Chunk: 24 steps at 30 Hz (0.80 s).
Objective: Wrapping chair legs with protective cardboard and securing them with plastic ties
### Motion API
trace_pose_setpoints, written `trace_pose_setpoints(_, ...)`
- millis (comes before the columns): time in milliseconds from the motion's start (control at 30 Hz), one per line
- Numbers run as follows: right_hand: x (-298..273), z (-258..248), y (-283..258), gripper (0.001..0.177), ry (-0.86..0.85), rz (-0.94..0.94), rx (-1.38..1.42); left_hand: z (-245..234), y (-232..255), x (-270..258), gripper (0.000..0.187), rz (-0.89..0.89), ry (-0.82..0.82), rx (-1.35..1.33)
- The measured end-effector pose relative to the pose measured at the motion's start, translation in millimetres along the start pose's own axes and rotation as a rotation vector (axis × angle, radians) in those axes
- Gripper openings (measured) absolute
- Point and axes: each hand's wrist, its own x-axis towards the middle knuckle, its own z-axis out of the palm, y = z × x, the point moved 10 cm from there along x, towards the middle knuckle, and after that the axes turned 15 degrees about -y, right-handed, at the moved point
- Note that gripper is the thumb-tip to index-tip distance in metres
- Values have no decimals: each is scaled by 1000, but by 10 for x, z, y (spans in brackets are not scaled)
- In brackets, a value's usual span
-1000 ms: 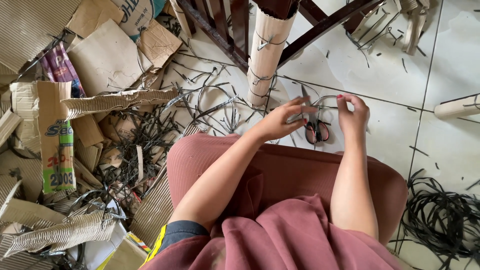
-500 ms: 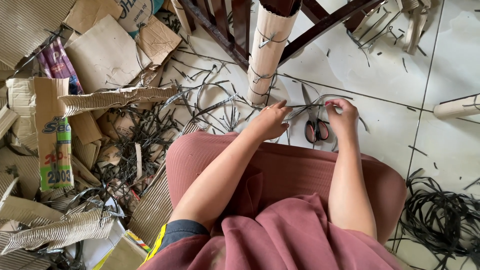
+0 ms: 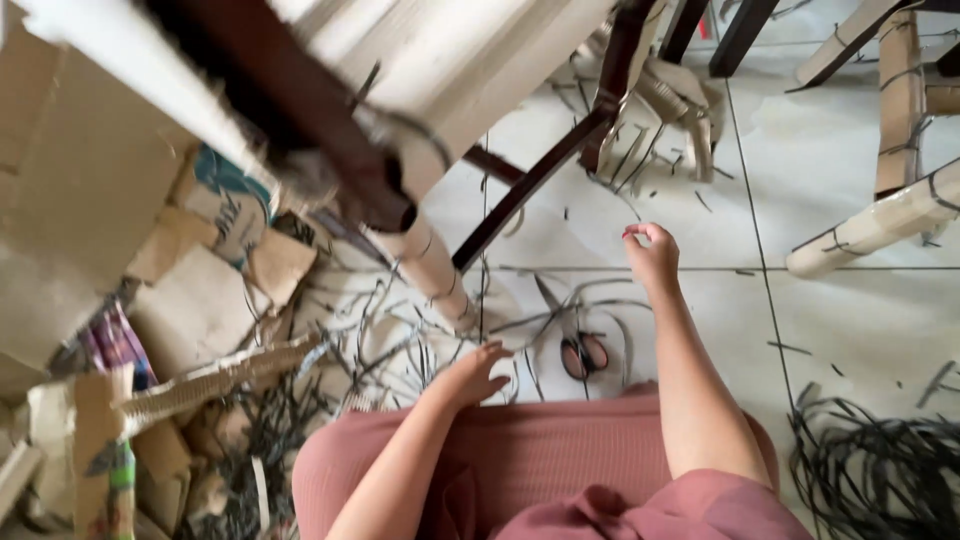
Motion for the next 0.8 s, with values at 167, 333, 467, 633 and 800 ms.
trace_pose_setpoints(167,813,-11,111,15,50,-147,-44,316,-450,243,58,-292,-160,158)
trace_pose_setpoints(333,1581,-60,-213,17,117,-335,-249,616,-575,297,56,-467,-345,48)
trace_pose_setpoints(467,2301,-55,-154,17,45,-156,-230,546,-394,372,53,-479,-404,4)
trace_pose_setpoints(633,2665,-37,-287,14,-62,-63,-284,536,-465,478,55,-527,-418,-81)
trace_pose_setpoints(800,2796,-35,-279,60,-28,-102,-340,549,-534,463,53,-628,-490,-80)
